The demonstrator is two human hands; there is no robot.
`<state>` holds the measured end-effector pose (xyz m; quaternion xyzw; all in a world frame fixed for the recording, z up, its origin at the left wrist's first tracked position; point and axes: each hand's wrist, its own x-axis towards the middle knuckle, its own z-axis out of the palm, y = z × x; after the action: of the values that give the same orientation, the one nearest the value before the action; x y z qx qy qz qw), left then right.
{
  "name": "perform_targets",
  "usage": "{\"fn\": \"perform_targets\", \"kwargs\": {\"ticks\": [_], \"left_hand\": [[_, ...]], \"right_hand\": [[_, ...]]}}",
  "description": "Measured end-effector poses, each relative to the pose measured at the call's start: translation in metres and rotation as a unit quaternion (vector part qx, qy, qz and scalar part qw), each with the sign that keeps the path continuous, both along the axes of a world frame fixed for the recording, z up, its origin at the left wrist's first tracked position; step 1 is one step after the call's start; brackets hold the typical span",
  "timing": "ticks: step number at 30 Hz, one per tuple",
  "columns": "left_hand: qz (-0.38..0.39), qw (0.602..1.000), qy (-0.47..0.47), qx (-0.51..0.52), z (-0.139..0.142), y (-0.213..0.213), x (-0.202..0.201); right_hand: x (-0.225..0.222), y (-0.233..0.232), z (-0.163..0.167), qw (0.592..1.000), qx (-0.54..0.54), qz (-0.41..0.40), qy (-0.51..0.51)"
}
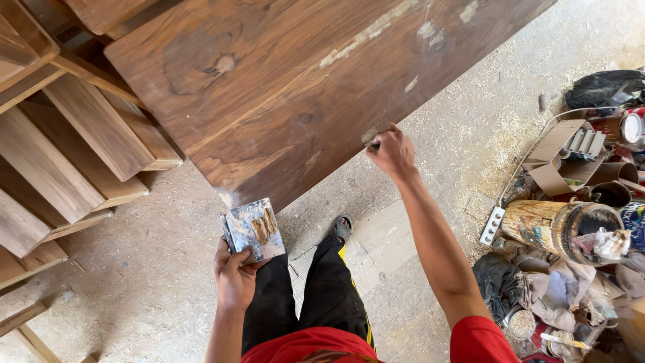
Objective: The person scoops a paste-like filler from a bucket with a putty knife and applies it to cracks and gaps in wooden furniture frames and tabletops. The person repeatedly scrapes filler onto the wood, smoothing it into the seams and edges of the furniture pieces.
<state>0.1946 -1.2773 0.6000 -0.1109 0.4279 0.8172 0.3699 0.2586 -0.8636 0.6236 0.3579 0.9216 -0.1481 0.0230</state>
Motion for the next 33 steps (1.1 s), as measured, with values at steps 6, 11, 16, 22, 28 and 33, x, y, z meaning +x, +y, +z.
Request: {"fn": "perform_targets", "kwargs": {"ticks": [6,11,16,22,28,33], "left_hand": [[0.001,1.000,-0.004,0.000,0.013,-0.004,-0.002],[0.018,1.000,-0.006,0.015,0.015,-0.008,-0.003],[0.042,0.999,-0.006,0.023,0.022,-0.010,0.000],[0.070,0.997,0.033,-0.004,0.035,0.003,0.023],[0.164,0.986,0.020,-0.022,0.049,0.043,0.072],[0.227,0.973,0.035,-0.001,0.057,0.071,0.110]], "right_hand": [[-0.014,-0.008,0.016,0.998,0.024,-0.014,0.054],[-0.007,-0.014,0.020,0.997,0.031,0.026,0.064],[0.024,-0.005,0.022,0.988,-0.119,-0.073,0.065],[0.047,0.000,0.016,0.948,-0.256,0.006,0.188],[0.024,0.045,0.029,0.942,-0.321,0.089,-0.031],[0.014,0.020,0.032,0.868,-0.423,0.258,-0.014]]}}
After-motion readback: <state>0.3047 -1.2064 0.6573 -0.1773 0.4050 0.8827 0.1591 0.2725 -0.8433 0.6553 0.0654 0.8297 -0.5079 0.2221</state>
